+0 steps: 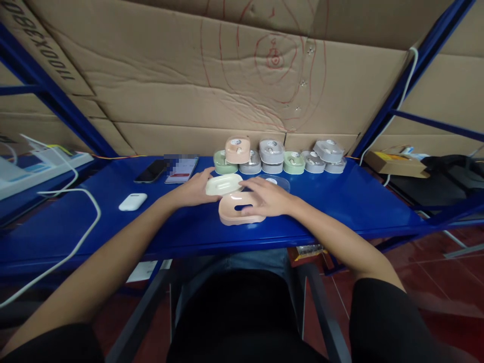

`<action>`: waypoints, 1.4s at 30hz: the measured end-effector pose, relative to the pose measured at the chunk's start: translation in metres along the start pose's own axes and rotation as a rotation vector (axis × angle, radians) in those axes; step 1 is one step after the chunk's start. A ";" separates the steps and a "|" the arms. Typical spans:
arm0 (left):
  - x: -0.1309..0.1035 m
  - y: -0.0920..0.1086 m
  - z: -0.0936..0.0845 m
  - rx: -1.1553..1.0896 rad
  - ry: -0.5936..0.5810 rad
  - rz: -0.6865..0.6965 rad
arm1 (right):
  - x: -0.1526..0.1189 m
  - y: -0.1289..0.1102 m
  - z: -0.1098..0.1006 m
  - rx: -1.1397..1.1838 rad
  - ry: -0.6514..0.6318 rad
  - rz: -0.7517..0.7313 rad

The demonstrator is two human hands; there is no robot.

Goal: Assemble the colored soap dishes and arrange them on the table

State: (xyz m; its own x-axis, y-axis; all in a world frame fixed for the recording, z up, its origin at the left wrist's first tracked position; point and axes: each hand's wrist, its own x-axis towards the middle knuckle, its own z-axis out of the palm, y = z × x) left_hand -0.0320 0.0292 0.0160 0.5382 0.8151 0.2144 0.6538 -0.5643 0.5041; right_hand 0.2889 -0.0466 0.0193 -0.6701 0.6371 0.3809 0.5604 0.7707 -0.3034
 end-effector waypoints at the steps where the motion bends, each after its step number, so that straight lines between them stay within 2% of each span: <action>1: 0.000 0.001 0.000 -0.002 -0.002 0.001 | 0.000 0.006 -0.004 -0.025 0.048 0.050; 3: 0.000 0.004 -0.001 -0.002 -0.009 0.002 | -0.001 0.021 -0.013 -0.125 0.097 0.194; 4: 0.000 0.005 -0.002 0.001 -0.013 0.000 | -0.003 0.030 -0.017 -0.188 0.082 0.276; 6: -0.001 0.007 -0.003 0.013 -0.019 -0.007 | -0.007 0.045 -0.024 -0.281 -0.024 0.416; 9: -0.001 0.008 -0.004 0.016 -0.024 0.008 | -0.012 0.059 -0.033 -0.291 -0.171 0.502; 11: -0.001 0.010 -0.004 0.003 -0.020 0.032 | -0.013 0.060 -0.037 -0.284 -0.164 0.506; 14: -0.001 0.011 -0.004 0.009 -0.013 0.036 | -0.013 0.049 -0.042 -0.269 -0.028 0.470; 17: 0.000 0.008 -0.003 0.020 -0.007 0.017 | -0.010 0.028 -0.040 -0.172 0.094 0.274; 20: 0.001 0.003 0.000 0.002 0.007 0.009 | -0.006 0.003 -0.026 -0.084 0.100 0.038; 23: 0.002 -0.002 0.002 0.008 0.015 -0.008 | -0.002 -0.019 -0.010 -0.117 0.090 -0.047; 27: 0.002 -0.004 0.002 -0.006 -0.007 0.005 | 0.002 -0.029 0.001 -0.167 0.055 -0.049; 35: 0.001 0.004 0.000 0.000 0.004 0.031 | 0.003 -0.033 0.003 -0.176 -0.058 0.021; 42: 0.000 0.000 0.001 -0.020 -0.046 -0.011 | -0.001 -0.026 0.001 -0.112 -0.138 0.037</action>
State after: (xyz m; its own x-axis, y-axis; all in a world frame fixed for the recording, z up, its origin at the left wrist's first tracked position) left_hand -0.0318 0.0297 0.0152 0.5550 0.8142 0.1705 0.6492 -0.5521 0.5231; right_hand 0.2744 -0.0675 0.0264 -0.7038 0.6667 0.2456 0.6318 0.7454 -0.2128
